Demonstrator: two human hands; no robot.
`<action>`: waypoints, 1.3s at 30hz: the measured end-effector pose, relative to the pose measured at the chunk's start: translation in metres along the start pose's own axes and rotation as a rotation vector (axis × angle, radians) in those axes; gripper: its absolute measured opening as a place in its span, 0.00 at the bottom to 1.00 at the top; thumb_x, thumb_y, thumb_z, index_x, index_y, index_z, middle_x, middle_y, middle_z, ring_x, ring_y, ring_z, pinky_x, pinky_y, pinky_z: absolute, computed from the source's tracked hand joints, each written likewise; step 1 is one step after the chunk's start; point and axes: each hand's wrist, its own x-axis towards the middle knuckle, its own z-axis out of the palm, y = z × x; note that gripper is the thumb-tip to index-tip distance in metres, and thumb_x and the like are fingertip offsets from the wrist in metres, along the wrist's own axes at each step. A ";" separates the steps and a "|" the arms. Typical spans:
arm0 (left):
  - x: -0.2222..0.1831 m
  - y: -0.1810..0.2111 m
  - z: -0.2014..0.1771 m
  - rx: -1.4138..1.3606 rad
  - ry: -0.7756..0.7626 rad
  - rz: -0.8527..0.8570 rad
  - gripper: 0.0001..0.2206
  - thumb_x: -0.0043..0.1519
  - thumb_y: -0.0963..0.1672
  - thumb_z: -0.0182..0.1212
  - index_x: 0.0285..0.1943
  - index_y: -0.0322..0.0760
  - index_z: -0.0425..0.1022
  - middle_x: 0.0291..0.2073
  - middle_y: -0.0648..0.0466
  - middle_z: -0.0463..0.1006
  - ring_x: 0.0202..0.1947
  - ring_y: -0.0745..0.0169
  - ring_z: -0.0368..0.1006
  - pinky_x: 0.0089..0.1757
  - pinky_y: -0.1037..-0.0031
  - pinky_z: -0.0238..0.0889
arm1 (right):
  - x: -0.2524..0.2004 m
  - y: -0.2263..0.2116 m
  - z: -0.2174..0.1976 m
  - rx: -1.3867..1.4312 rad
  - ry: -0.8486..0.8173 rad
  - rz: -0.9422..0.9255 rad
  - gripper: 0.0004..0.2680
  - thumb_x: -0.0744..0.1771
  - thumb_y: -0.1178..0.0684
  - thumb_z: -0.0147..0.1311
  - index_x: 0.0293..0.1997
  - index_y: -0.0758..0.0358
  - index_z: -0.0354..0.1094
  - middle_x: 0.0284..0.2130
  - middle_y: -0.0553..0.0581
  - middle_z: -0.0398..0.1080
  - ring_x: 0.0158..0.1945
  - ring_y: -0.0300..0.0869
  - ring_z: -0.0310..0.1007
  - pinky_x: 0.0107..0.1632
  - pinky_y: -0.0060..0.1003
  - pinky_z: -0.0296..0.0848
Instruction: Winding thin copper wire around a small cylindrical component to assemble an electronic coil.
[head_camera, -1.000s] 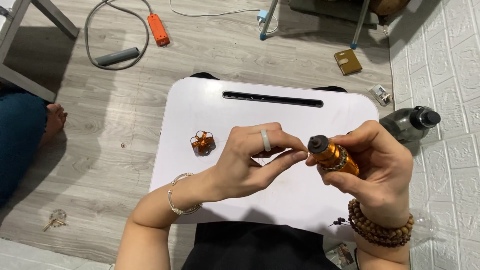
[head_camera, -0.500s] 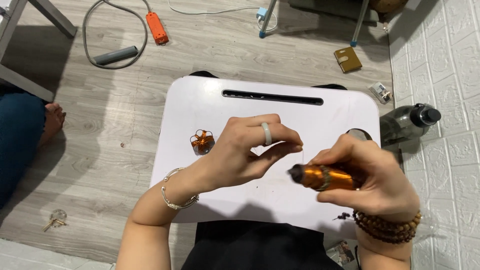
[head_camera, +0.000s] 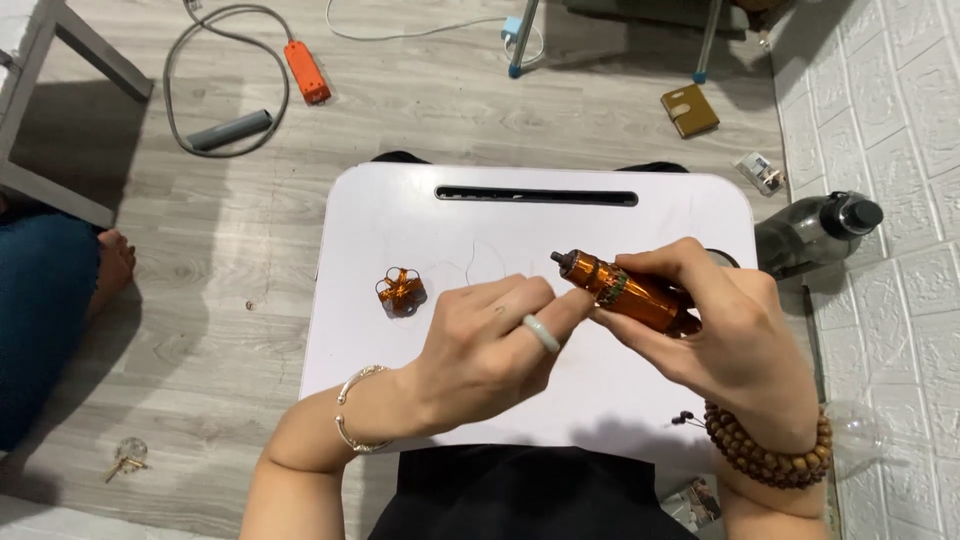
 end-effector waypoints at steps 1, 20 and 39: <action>0.000 0.001 0.000 0.002 0.003 0.006 0.06 0.59 0.35 0.65 0.44 0.28 0.77 0.24 0.56 0.65 0.19 0.70 0.58 0.22 0.77 0.50 | -0.002 -0.001 0.000 -0.003 0.005 -0.004 0.15 0.56 0.60 0.69 0.41 0.75 0.69 0.28 0.61 0.78 0.23 0.36 0.76 0.23 0.24 0.71; 0.010 -0.013 -0.008 -0.784 -0.130 -0.398 0.03 0.58 0.36 0.64 0.38 0.32 0.79 0.24 0.55 0.77 0.19 0.74 0.60 0.23 0.83 0.51 | -0.023 0.008 -0.002 0.479 0.120 0.129 0.19 0.54 0.63 0.67 0.45 0.72 0.64 0.37 0.65 0.78 0.32 0.37 0.80 0.34 0.21 0.79; -0.010 -0.001 0.007 0.197 -0.083 0.055 0.04 0.60 0.38 0.65 0.42 0.37 0.81 0.35 0.57 0.75 0.42 0.61 0.70 0.54 0.53 0.44 | -0.013 0.012 0.003 -0.155 -0.163 -0.064 0.16 0.56 0.59 0.69 0.42 0.73 0.70 0.28 0.61 0.78 0.26 0.41 0.80 0.26 0.28 0.77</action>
